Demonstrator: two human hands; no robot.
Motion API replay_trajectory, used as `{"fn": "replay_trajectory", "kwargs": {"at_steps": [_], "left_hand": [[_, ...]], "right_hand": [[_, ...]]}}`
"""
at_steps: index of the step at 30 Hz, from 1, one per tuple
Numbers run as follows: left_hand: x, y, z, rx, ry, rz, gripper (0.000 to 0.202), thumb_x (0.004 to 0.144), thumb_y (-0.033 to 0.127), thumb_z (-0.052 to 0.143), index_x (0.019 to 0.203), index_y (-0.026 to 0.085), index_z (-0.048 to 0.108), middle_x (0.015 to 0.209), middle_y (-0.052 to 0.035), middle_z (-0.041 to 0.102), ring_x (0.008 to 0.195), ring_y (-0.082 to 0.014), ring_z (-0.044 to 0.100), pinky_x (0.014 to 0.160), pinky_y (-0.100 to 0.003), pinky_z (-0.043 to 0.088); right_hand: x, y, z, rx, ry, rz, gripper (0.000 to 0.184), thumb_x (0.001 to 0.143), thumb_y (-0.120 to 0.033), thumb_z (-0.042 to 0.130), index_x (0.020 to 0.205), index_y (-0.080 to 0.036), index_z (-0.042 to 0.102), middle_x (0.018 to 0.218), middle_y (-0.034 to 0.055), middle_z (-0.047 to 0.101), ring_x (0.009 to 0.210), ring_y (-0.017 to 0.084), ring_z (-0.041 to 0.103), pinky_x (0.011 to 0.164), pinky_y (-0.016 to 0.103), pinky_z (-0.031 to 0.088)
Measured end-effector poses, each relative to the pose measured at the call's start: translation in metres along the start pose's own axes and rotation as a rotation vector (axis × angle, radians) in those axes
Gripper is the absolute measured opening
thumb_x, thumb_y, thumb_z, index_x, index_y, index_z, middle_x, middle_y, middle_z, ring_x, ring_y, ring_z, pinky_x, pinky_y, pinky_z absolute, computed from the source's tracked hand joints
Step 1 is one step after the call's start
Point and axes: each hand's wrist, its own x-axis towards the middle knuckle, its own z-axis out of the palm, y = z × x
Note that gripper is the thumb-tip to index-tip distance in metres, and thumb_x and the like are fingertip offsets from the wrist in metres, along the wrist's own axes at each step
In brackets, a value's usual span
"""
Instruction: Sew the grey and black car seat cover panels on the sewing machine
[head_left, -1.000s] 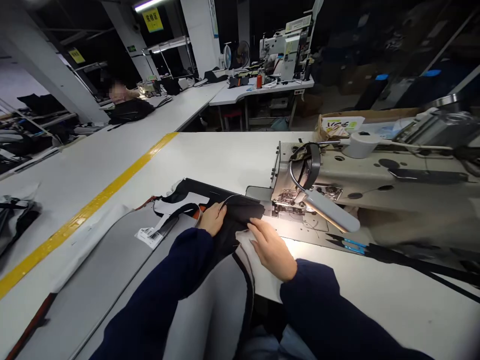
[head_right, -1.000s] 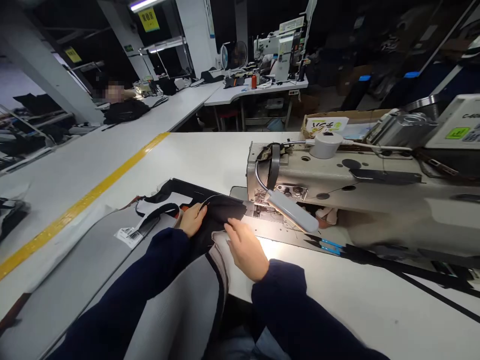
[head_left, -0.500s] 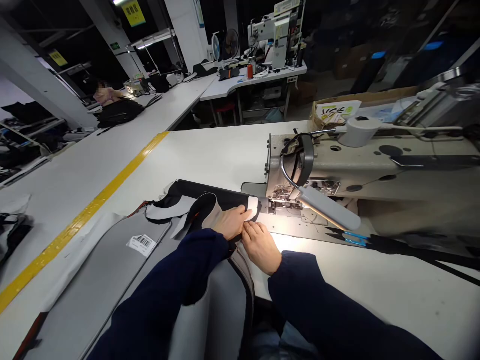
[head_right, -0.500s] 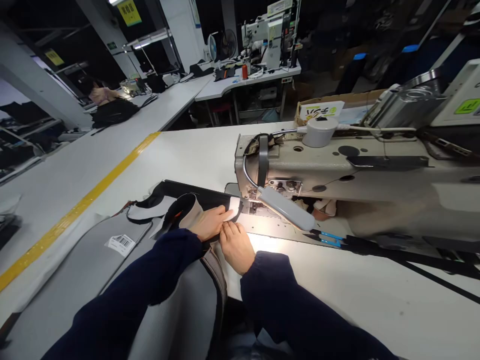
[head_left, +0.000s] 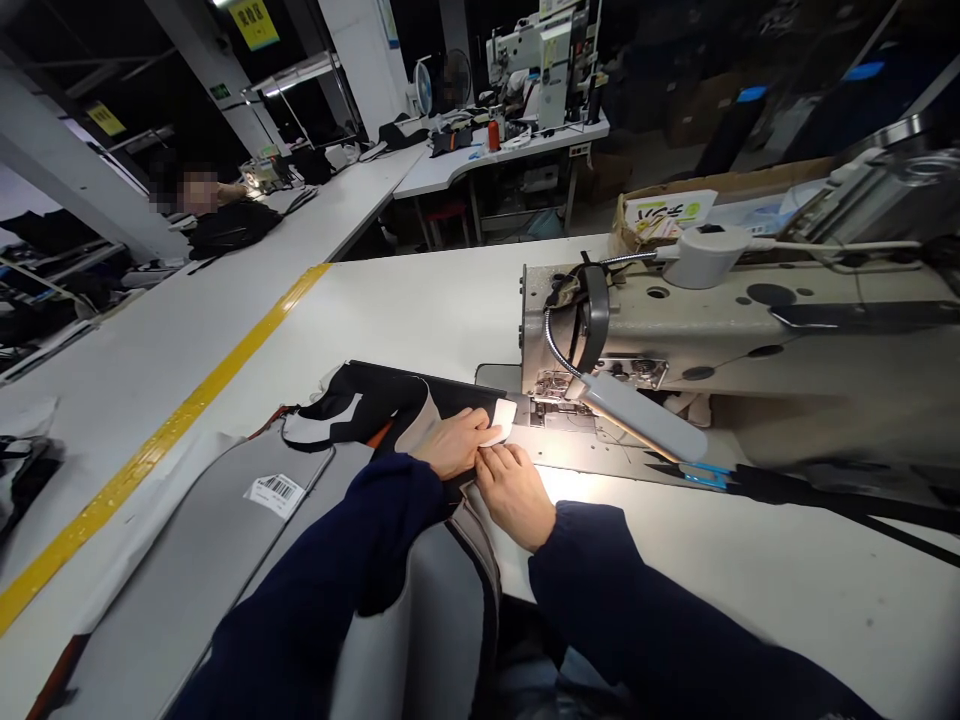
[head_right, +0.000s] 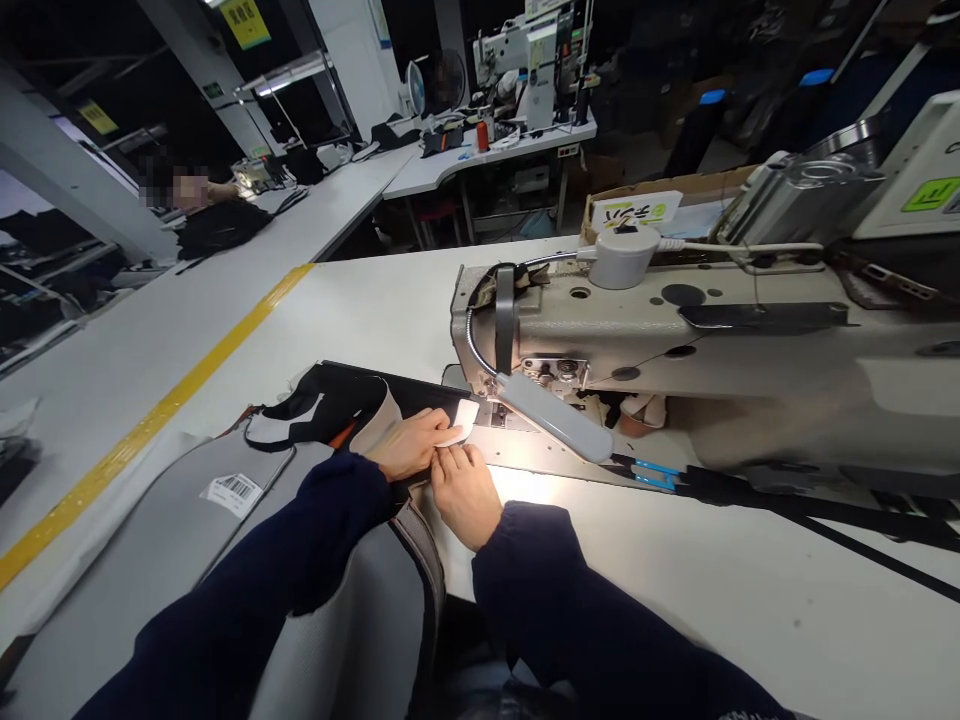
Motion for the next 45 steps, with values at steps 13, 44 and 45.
{"fn": "replay_trajectory", "kwargs": {"at_steps": [13, 44, 45], "left_hand": [[0.009, -0.019, 0.001, -0.132, -0.082, 0.226, 0.044, 0.085, 0.009, 0.044, 0.129, 0.011, 0.048, 0.145, -0.0102, 0.039, 0.131, -0.0204, 0.037, 0.112, -0.032, 0.031], [0.032, 0.033, 0.003, -0.008, -0.055, 0.095, 0.046, 0.093, 0.022, 0.037, 0.139, 0.017, 0.038, 0.152, -0.0112, 0.028, 0.135, -0.0232, 0.035, 0.109, -0.042, 0.032], [0.032, 0.033, 0.003, -0.008, -0.058, 0.095, 0.046, 0.094, 0.023, 0.037, 0.139, 0.017, 0.037, 0.152, -0.0111, 0.028, 0.135, -0.0233, 0.035, 0.109, -0.042, 0.032]], "right_hand": [[0.009, -0.007, -0.001, 0.084, -0.023, 0.010, 0.019, 0.087, -0.007, 0.044, 0.085, -0.010, 0.062, 0.085, 0.0106, 0.055, 0.080, 0.023, 0.043, 0.071, 0.035, 0.034], [-0.026, 0.029, -0.025, -0.002, -0.032, -0.047, 0.013, 0.079, -0.007, 0.052, 0.081, -0.013, 0.063, 0.081, 0.0069, 0.059, 0.076, 0.020, 0.047, 0.066, 0.035, 0.031], [-0.026, 0.028, -0.025, -0.006, -0.029, -0.051, 0.013, 0.079, -0.007, 0.052, 0.081, -0.013, 0.063, 0.081, 0.0071, 0.059, 0.075, 0.020, 0.047, 0.066, 0.035, 0.032]]}}
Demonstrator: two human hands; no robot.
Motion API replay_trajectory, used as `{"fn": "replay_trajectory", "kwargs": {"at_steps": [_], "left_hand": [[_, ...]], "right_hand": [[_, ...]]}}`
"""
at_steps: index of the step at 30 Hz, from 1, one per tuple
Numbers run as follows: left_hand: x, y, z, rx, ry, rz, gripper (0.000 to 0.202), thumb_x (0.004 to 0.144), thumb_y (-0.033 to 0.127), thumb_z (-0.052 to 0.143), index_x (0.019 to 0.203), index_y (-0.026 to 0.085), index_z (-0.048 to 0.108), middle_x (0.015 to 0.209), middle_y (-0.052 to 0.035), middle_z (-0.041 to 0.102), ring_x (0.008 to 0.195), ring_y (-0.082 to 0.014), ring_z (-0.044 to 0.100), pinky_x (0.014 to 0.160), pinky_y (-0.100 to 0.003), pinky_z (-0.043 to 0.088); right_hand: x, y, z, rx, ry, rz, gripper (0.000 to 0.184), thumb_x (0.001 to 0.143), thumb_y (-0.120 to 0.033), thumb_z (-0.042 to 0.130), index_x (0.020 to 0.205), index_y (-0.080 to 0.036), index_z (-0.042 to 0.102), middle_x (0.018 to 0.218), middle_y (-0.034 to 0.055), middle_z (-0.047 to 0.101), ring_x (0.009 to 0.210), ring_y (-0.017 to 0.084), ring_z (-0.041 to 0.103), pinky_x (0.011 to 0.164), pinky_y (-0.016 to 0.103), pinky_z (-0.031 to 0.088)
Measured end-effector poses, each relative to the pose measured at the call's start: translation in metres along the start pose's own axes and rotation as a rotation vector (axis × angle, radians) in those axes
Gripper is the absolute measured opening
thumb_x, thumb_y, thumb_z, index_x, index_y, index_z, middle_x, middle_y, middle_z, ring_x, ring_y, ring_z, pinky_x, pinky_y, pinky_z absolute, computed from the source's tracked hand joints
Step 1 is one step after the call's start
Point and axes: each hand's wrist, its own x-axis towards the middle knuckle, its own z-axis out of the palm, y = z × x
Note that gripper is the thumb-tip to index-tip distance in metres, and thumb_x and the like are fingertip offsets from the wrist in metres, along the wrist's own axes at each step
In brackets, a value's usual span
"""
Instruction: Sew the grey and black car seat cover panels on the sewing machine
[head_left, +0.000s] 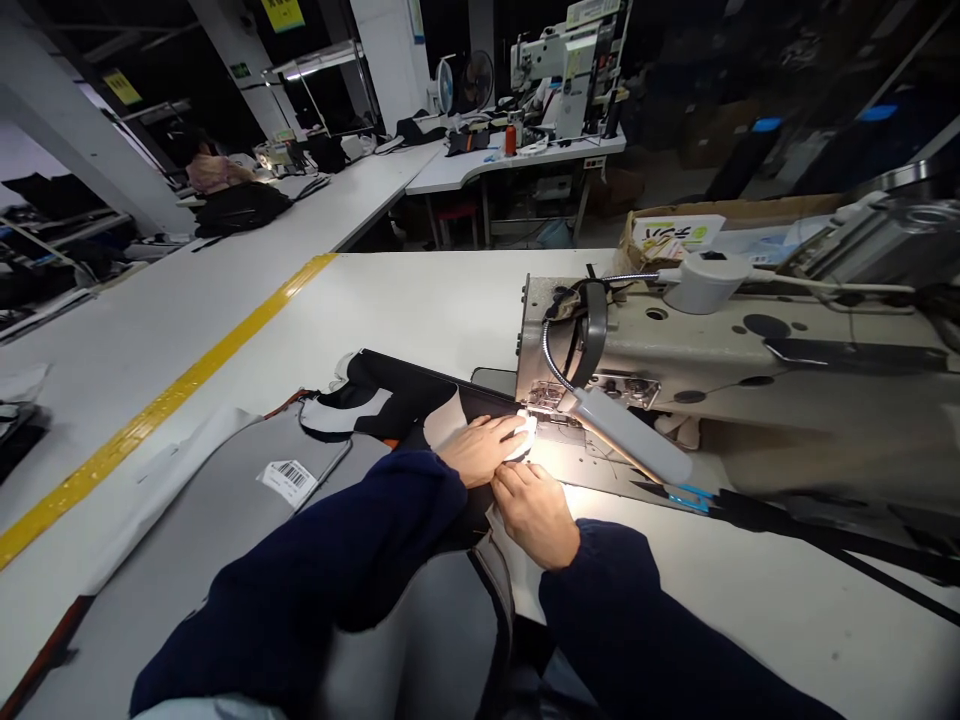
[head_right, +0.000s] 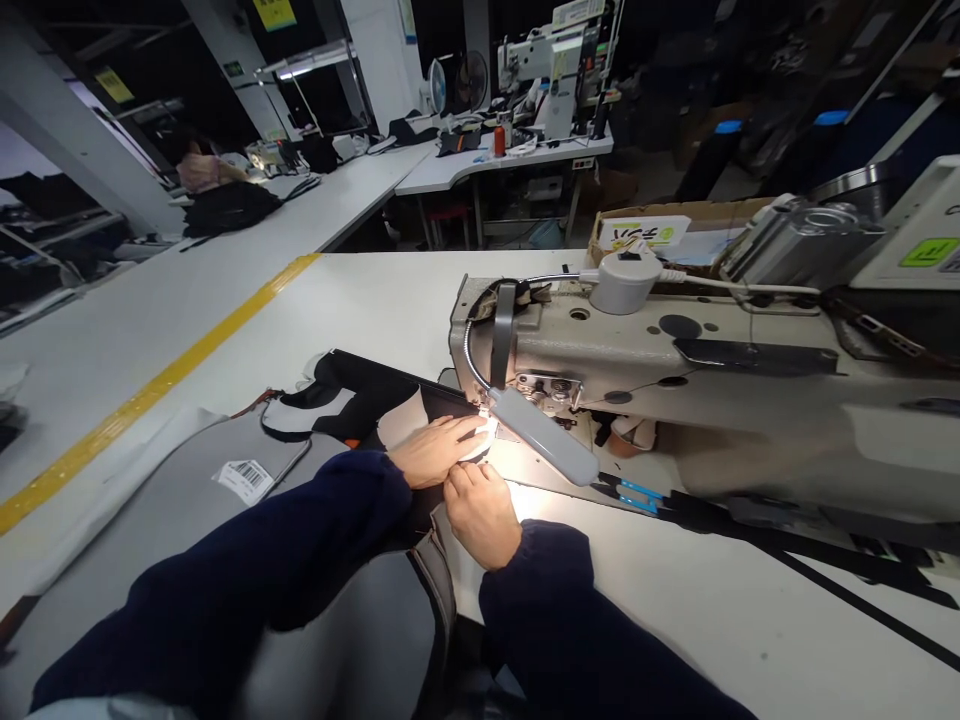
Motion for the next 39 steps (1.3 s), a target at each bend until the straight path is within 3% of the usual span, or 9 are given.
{"fn": "replay_trajectory", "kwargs": {"at_steps": [7, 14, 23, 29, 34, 39], "left_hand": [[0.000, 0.001, -0.001, 0.002, -0.022, 0.005, 0.048, 0.093, 0.019, 0.036, 0.141, 0.017, 0.034, 0.153, -0.0103, 0.027, 0.139, -0.0214, 0.028, 0.107, -0.041, 0.033], [-0.003, -0.002, 0.003, 0.008, -0.006, 0.046, 0.050, 0.091, 0.019, 0.040, 0.141, 0.019, 0.035, 0.153, -0.0086, 0.027, 0.139, -0.0209, 0.027, 0.108, -0.039, 0.031], [-0.005, -0.006, 0.002, 0.015, 0.014, 0.049, 0.046, 0.089, 0.021, 0.046, 0.135, 0.022, 0.044, 0.149, -0.0051, 0.036, 0.131, -0.0190, 0.039, 0.101, -0.032, 0.037], [0.001, -0.003, -0.001, 0.066, 0.032, 0.016, 0.047, 0.088, 0.020, 0.046, 0.135, 0.021, 0.044, 0.145, -0.0071, 0.039, 0.126, -0.0202, 0.041, 0.094, -0.034, 0.040], [0.007, -0.002, -0.006, 0.123, 0.045, 0.021, 0.030, 0.091, 0.020, 0.043, 0.117, 0.019, 0.056, 0.117, -0.0082, 0.056, 0.099, -0.0216, 0.048, 0.077, -0.035, 0.039], [0.008, 0.001, -0.011, 0.158, 0.082, 0.053, 0.018, 0.088, 0.015, 0.044, 0.096, 0.016, 0.060, 0.097, -0.0084, 0.056, 0.092, -0.0216, 0.046, 0.076, -0.037, 0.035]], "right_hand": [[0.002, -0.009, -0.001, -0.036, 0.013, -0.015, 0.019, 0.082, -0.007, 0.047, 0.076, -0.011, 0.064, 0.075, 0.0101, 0.055, 0.074, 0.022, 0.047, 0.064, 0.035, 0.034], [0.000, -0.019, -0.002, -0.084, -0.047, -0.068, 0.022, 0.082, -0.005, 0.048, 0.089, -0.004, 0.069, 0.085, 0.0180, 0.059, 0.086, 0.028, 0.051, 0.069, 0.039, 0.039], [0.000, -0.016, -0.006, -0.013, -0.094, -0.049, 0.017, 0.084, -0.007, 0.049, 0.080, -0.011, 0.066, 0.083, 0.0133, 0.057, 0.079, 0.024, 0.048, 0.060, 0.036, 0.035], [-0.001, -0.006, -0.009, -0.034, -0.104, -0.032, 0.018, 0.085, -0.008, 0.049, 0.085, -0.010, 0.067, 0.088, 0.0132, 0.059, 0.080, 0.024, 0.048, 0.062, 0.036, 0.035], [-0.005, 0.007, -0.005, -0.066, -0.032, -0.051, 0.022, 0.086, -0.009, 0.048, 0.097, -0.006, 0.068, 0.101, 0.0158, 0.062, 0.088, 0.025, 0.051, 0.071, 0.038, 0.038], [-0.005, 0.020, -0.003, -0.061, -0.008, -0.032, 0.021, 0.086, -0.007, 0.048, 0.094, -0.007, 0.068, 0.095, 0.0125, 0.064, 0.085, 0.023, 0.052, 0.072, 0.037, 0.038]]}}
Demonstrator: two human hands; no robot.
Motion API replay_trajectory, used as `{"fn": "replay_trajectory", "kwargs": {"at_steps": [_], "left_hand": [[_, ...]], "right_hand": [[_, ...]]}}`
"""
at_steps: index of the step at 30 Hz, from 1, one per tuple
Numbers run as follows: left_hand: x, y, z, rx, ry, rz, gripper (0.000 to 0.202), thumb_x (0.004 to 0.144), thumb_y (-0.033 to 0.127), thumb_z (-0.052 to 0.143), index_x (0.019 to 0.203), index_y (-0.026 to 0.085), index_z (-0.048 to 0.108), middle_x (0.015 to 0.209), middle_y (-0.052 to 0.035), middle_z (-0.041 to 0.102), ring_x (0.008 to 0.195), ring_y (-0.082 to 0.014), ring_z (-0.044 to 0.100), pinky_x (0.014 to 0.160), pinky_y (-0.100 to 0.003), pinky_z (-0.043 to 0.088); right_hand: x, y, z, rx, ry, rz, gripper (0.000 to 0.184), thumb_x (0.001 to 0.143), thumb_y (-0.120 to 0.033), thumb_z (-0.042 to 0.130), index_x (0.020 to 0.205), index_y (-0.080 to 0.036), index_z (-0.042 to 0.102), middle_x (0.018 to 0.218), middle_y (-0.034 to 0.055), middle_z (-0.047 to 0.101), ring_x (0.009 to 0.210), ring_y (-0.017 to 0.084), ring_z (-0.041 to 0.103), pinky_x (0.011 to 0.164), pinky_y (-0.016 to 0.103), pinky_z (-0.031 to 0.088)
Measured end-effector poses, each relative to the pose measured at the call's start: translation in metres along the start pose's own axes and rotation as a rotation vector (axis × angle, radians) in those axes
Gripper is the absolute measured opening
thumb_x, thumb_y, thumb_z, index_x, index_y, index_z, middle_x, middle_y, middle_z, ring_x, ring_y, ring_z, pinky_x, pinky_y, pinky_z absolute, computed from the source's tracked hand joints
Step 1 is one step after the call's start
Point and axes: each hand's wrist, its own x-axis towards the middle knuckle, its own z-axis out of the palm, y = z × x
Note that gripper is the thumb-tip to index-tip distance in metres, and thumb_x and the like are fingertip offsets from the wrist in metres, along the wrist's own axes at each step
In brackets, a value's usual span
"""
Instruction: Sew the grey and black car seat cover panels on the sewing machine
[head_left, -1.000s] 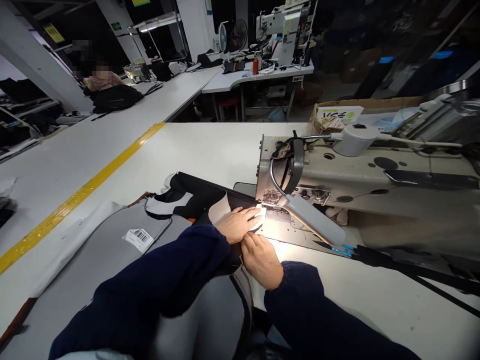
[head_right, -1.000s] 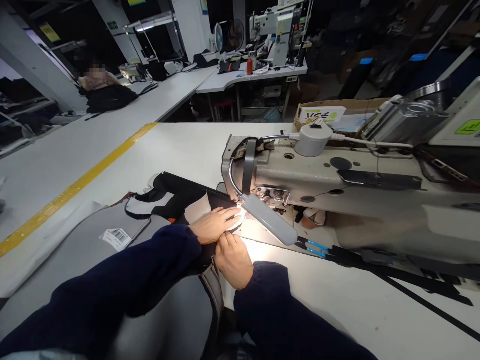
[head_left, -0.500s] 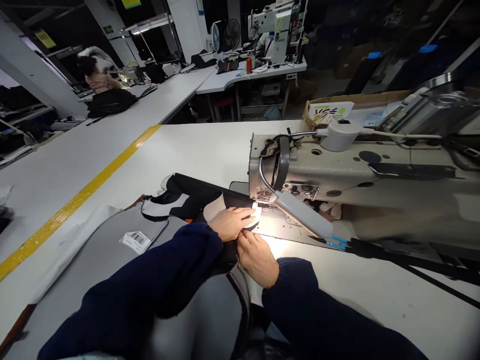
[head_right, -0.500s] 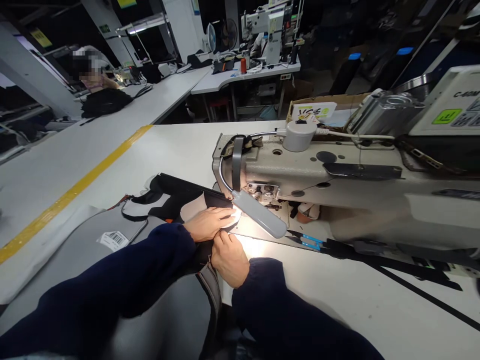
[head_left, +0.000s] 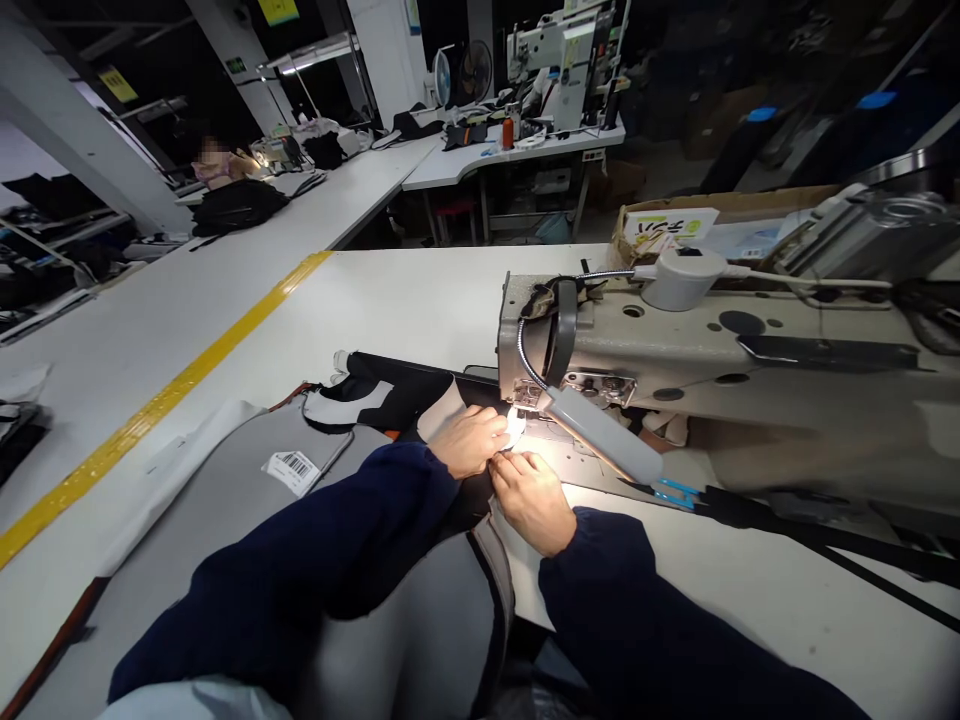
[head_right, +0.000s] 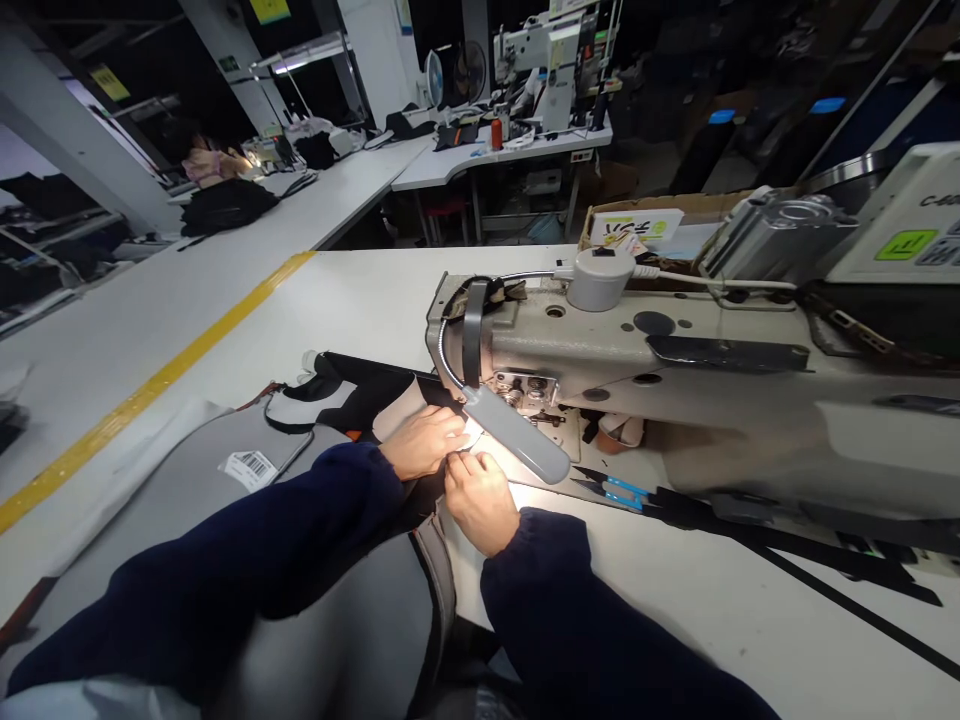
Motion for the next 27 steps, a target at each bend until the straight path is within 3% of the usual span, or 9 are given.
{"fn": "replay_trajectory", "kwargs": {"at_steps": [7, 12, 15, 20, 24, 27], "left_hand": [[0.006, 0.011, 0.001, 0.006, -0.009, -0.069, 0.024, 0.081, 0.007, 0.044, 0.097, 0.014, 0.060, 0.098, -0.0100, 0.055, 0.092, -0.0231, 0.046, 0.072, -0.037, 0.037], [0.011, 0.019, 0.001, -0.045, -0.030, -0.169, 0.032, 0.080, 0.005, 0.043, 0.107, 0.012, 0.058, 0.106, -0.0113, 0.054, 0.096, -0.0232, 0.045, 0.077, -0.034, 0.043], [0.009, 0.019, -0.006, -0.049, -0.054, -0.178, 0.034, 0.077, 0.005, 0.046, 0.108, 0.011, 0.059, 0.107, -0.0115, 0.053, 0.095, -0.0230, 0.046, 0.079, -0.033, 0.044], [0.004, 0.008, -0.011, -0.128, -0.032, -0.211, 0.027, 0.087, 0.016, 0.044, 0.104, 0.016, 0.065, 0.093, -0.0087, 0.056, 0.084, -0.0203, 0.050, 0.082, -0.034, 0.043], [0.008, -0.008, -0.005, -0.365, 0.025, -0.250, 0.030, 0.090, 0.020, 0.043, 0.102, 0.023, 0.070, 0.091, -0.0048, 0.061, 0.087, -0.0172, 0.057, 0.085, -0.028, 0.044], [0.012, -0.018, -0.002, -0.521, 0.065, -0.310, 0.030, 0.088, 0.020, 0.045, 0.098, 0.024, 0.073, 0.094, -0.0028, 0.065, 0.090, -0.0156, 0.060, 0.087, -0.025, 0.045]], "right_hand": [[-0.003, 0.024, 0.002, 0.042, 0.065, -0.008, 0.025, 0.089, -0.006, 0.045, 0.099, -0.008, 0.067, 0.095, 0.0100, 0.066, 0.093, 0.020, 0.055, 0.083, 0.035, 0.039], [-0.002, 0.039, 0.001, 0.030, 0.119, -0.048, 0.025, 0.088, -0.004, 0.044, 0.090, -0.008, 0.068, 0.093, 0.0113, 0.067, 0.092, 0.020, 0.056, 0.087, 0.034, 0.040], [-0.002, 0.043, 0.000, 0.027, 0.141, -0.051, 0.026, 0.089, -0.004, 0.042, 0.095, -0.007, 0.067, 0.098, 0.0130, 0.066, 0.094, 0.021, 0.056, 0.091, 0.036, 0.039], [-0.003, 0.035, -0.001, 0.048, 0.066, 0.034, 0.028, 0.089, -0.004, 0.038, 0.096, -0.009, 0.065, 0.094, 0.0119, 0.063, 0.093, 0.021, 0.055, 0.087, 0.035, 0.041], [-0.001, 0.023, -0.006, 0.129, -0.010, 0.077, 0.022, 0.087, -0.008, 0.042, 0.092, -0.013, 0.063, 0.089, 0.0100, 0.059, 0.087, 0.022, 0.051, 0.079, 0.035, 0.040], [0.000, 0.017, -0.008, 0.193, 0.003, 0.041, 0.020, 0.089, -0.011, 0.042, 0.089, -0.015, 0.061, 0.086, 0.0078, 0.058, 0.082, 0.021, 0.049, 0.076, 0.033, 0.039]]}}
